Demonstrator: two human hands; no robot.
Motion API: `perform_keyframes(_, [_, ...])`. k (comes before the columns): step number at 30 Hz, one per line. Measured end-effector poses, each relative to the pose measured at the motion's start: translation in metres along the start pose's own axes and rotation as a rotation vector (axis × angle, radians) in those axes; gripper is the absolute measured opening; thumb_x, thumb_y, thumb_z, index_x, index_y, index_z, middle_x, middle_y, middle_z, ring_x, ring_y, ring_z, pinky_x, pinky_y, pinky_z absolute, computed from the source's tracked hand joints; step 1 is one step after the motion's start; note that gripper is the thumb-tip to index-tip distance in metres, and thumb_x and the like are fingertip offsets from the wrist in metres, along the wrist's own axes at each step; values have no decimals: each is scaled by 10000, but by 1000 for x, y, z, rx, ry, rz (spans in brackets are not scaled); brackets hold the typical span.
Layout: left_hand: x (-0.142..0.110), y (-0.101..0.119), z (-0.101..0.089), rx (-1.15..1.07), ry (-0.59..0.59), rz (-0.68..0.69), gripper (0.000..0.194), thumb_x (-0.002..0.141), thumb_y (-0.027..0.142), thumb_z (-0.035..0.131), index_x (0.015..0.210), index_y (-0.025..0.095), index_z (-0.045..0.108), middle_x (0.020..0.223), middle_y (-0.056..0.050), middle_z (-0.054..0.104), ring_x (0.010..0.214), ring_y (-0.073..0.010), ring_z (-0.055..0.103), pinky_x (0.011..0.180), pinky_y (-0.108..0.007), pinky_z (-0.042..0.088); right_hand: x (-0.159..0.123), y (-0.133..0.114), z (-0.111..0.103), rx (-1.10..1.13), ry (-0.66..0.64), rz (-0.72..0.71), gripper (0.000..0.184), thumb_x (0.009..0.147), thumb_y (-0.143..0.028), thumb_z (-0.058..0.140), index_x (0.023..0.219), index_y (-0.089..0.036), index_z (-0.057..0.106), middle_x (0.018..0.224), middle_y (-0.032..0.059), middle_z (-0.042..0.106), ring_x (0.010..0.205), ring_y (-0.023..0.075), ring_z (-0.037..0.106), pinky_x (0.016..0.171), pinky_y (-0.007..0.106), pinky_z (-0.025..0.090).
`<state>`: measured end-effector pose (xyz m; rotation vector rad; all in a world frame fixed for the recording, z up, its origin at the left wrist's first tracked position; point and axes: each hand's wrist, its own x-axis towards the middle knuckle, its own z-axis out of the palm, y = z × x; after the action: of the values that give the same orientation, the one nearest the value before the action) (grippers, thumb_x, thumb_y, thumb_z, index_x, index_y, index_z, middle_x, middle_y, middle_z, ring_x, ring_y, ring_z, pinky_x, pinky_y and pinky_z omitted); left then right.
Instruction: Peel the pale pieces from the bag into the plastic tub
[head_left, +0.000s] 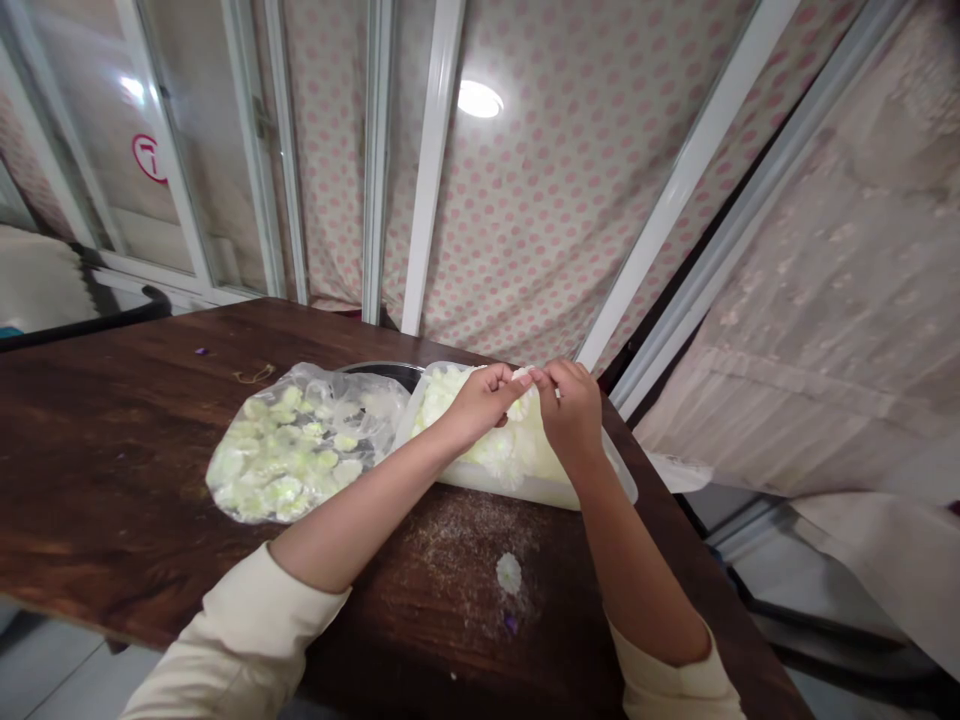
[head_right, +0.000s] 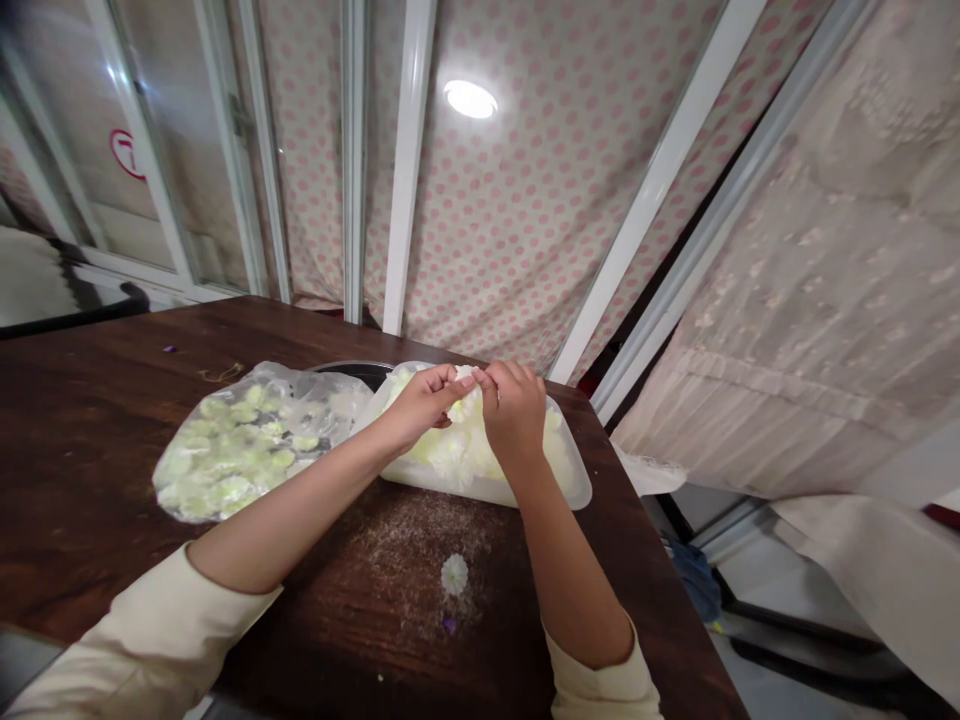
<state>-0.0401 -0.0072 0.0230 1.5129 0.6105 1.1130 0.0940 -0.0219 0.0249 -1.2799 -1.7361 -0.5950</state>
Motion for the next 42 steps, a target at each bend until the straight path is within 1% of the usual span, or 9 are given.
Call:
perform_keyframes(6, [-4, 8, -1, 16, -30, 11, 366, 720, 465, 539, 635, 176, 332, 546, 68, 264, 466, -32, 260, 434, -159, 284, 0, 33, 5, -20, 0, 111, 336, 872, -369, 327, 609, -192, 440, 612, 14, 464, 630, 143, 412, 642, 281, 324])
perform_keyframes(9, [-4, 8, -2, 27, -50, 26, 333, 733, 458, 527, 654, 175, 372, 544, 67, 270, 460, -32, 252, 431, -161, 259, -1, 42, 10, 75, -2, 169, 276, 846, -413, 362, 779, -184, 501, 727, 35, 529, 728, 168, 456, 727, 323, 350])
perform_keyframes(12, [-2, 4, -2, 50, -53, 47, 307, 746, 451, 512, 677, 170, 413, 537, 66, 283, 455, -34, 258, 431, -171, 234, -1, 34, 11, 293, -40, 205, 337, 877, -416, 248, 918, -187, 490, 822, 49, 538, 779, 164, 472, 742, 327, 368])
perform_keyframes(17, [1, 0, -3, 83, -16, 97, 308, 734, 441, 533, 672, 158, 430, 537, 66, 287, 468, -34, 263, 446, -180, 216, 2, 9, -1, 602, -228, 238, 284, 828, -450, 394, 712, -197, 450, 637, -26, 427, 589, 99, 412, 565, 235, 347])
perform_keyframes(23, [0, 2, -3, 90, -45, 101, 309, 742, 443, 520, 665, 160, 426, 536, 63, 301, 476, -38, 268, 457, -185, 216, 4, 23, -3, 312, 30, 309, 273, 823, -411, 420, 667, -188, 453, 567, -35, 411, 541, 97, 384, 562, 246, 319])
perform_keyframes(26, [2, -1, -4, 97, -61, 126, 303, 746, 447, 510, 674, 157, 462, 543, 58, 306, 487, -43, 274, 468, -190, 226, 3, 31, 0, 224, -8, 257, 290, 823, -432, 407, 683, -187, 475, 648, -5, 483, 644, 125, 440, 659, 277, 355])
perform_keyframes(29, [4, -4, -5, 93, -61, 135, 293, 758, 443, 490, 707, 155, 509, 542, 55, 322, 480, -46, 268, 470, -200, 227, 3, 25, -1, 392, -105, 208, 336, 869, -430, 278, 782, -193, 499, 761, 18, 526, 718, 130, 470, 692, 275, 377])
perform_keyframes(32, [5, -6, -6, 97, -55, 139, 293, 763, 444, 481, 713, 158, 517, 538, 56, 321, 472, -48, 258, 470, -206, 224, 4, 14, -5, 504, -231, 197, 270, 836, -431, 389, 726, -197, 467, 675, -16, 474, 643, 108, 446, 617, 240, 365])
perform_keyframes(42, [5, -8, -3, 202, 9, 128, 318, 750, 412, 512, 603, 165, 376, 513, 61, 308, 479, -52, 278, 472, -199, 236, 2, 13, -1, 39, -62, 53, 309, 859, -358, 359, 640, -189, 497, 635, 14, 532, 669, 143, 468, 658, 273, 322])
